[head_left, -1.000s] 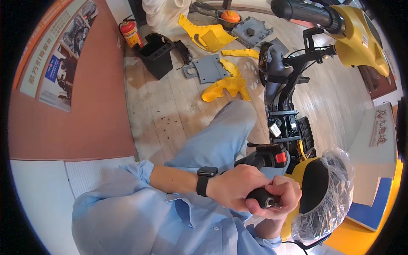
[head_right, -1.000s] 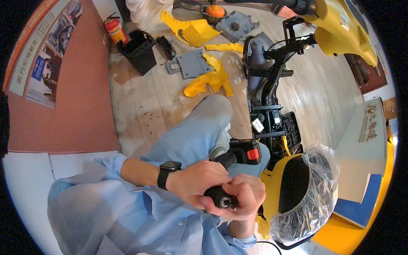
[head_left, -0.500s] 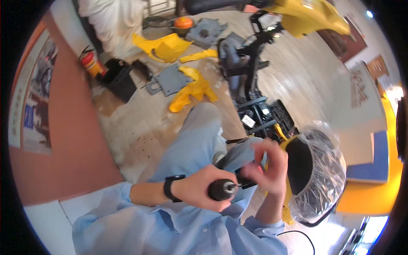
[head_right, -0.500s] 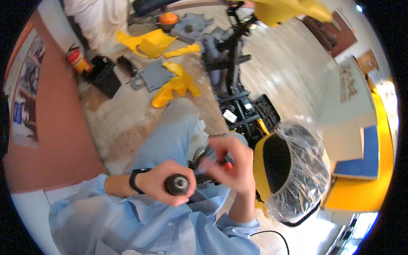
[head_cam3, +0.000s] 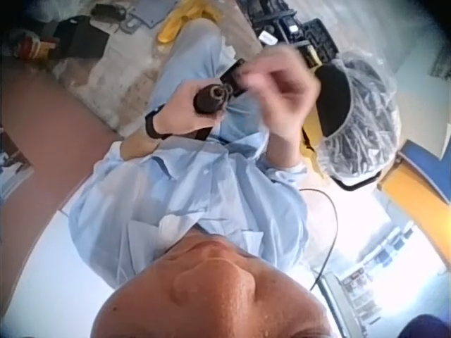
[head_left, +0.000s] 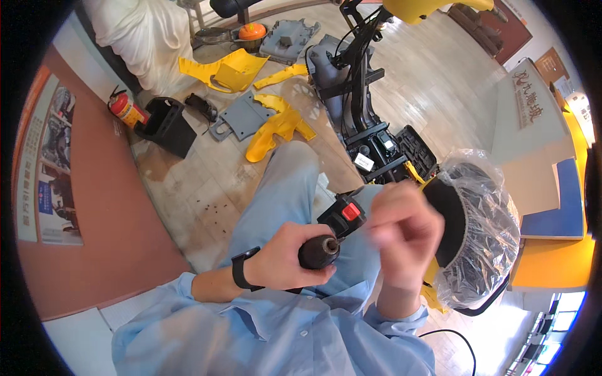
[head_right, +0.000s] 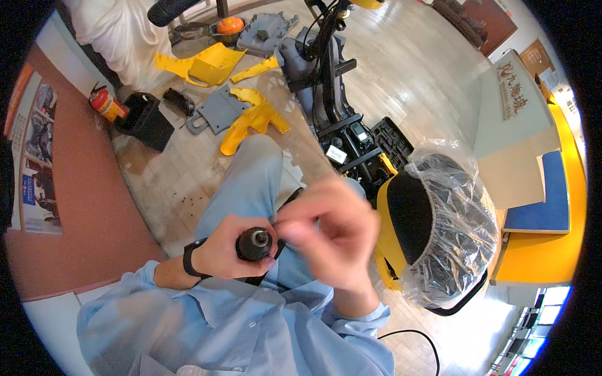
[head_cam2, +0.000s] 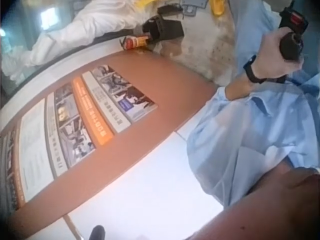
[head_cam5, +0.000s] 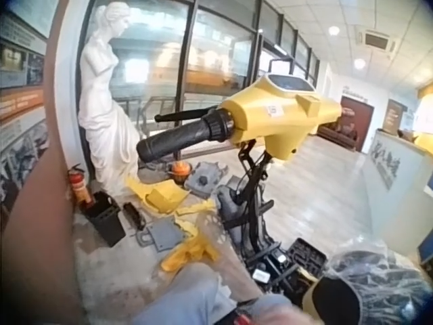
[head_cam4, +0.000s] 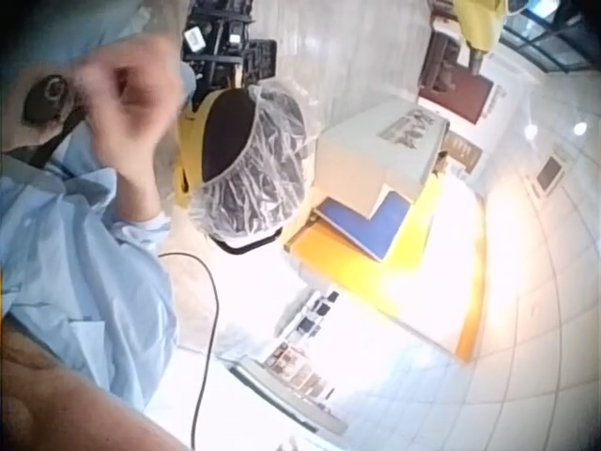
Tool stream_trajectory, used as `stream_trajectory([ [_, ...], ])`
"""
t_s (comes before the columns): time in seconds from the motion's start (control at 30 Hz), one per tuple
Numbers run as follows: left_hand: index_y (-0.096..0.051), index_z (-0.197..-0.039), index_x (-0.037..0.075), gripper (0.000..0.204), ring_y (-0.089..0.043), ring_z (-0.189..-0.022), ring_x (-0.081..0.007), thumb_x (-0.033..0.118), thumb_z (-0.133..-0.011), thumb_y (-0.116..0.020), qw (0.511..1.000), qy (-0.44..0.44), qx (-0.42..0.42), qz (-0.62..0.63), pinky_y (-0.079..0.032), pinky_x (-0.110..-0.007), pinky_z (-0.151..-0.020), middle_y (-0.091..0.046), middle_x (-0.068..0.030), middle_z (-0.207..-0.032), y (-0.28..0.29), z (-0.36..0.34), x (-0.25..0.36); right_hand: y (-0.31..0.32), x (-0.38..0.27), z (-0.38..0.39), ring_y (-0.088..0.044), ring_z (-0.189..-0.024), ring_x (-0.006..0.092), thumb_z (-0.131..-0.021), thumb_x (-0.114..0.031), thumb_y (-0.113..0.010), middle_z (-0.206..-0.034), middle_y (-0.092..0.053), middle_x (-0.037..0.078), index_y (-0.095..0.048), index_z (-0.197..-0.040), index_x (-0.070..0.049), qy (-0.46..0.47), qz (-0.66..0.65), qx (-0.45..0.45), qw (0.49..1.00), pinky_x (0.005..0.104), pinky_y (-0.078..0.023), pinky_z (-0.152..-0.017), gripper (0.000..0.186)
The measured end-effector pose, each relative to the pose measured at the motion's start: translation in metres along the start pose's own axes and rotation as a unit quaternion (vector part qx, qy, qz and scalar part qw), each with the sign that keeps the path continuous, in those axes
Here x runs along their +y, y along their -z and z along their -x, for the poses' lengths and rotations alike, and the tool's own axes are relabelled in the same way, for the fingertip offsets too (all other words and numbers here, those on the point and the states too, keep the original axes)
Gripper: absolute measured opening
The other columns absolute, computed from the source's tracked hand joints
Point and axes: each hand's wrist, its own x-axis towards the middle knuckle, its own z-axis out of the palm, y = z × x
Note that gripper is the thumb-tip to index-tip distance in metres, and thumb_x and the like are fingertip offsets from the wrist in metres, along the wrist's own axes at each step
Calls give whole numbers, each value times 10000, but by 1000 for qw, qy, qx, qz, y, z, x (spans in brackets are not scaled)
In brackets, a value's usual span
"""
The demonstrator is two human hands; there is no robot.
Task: Attaching and securing plastic fairing components onto a yellow motorcycle using an electric drill.
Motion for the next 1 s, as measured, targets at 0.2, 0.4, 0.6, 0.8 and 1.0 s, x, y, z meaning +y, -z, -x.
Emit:
stream_trajectory([
  [0.2,-619,-916,13,244,-529,-650,-98,109,-763,-782,999,18,7,41,-446,-294,-589,-594,-39,-700,4,-3,5,4,-8,-12,-578,-769,173,-744,-162,-863,-858,-638,76,-715,-885,4,12,101,-101,990,296,-452,-670,263],
  [0.4,-630,-938,15,262,-534,-639,-101,124,-759,-787,1000,9,17,-21,-459,-294,-596,-593,-44,-697,8,-3,8,-6,9,-1,-609,-733,192,-705,-56,-864,-791,-653,72,-708,-820,-9,-45,139,-137,980,298,-475,-651,200],
  [0.6,-663,-1014,9,282,-596,-750,-78,86,-773,-787,998,41,-52,-17,-498,-274,-695,-668,-39,-813,17,-7,22,-1,-1,0,-607,-713,193,-701,-35,-850,-760,-665,76,-717,-795,-16,-85,97,-112,985,293,-468,-647,165],
  [0.8,-642,-1011,24,332,-616,-685,-154,154,-748,-798,1000,-7,-13,-12,-499,-308,-659,-652,-79,-769,13,-16,27,-12,-8,-2,-590,-733,193,-679,-202,-901,-801,-655,73,-723,-825,-28,-20,214,-82,973,297,-454,-657,289],
  [1.0,-646,-1034,24,376,-647,-750,-164,190,-743,-816,999,-48,-7,-25,-508,-313,-697,-670,-90,-828,12,-17,21,-10,4,4,-570,-776,179,-633,-348,-941,-839,-617,59,-738,-883,-14,-1,210,-137,968,292,-437,-682,464],
])
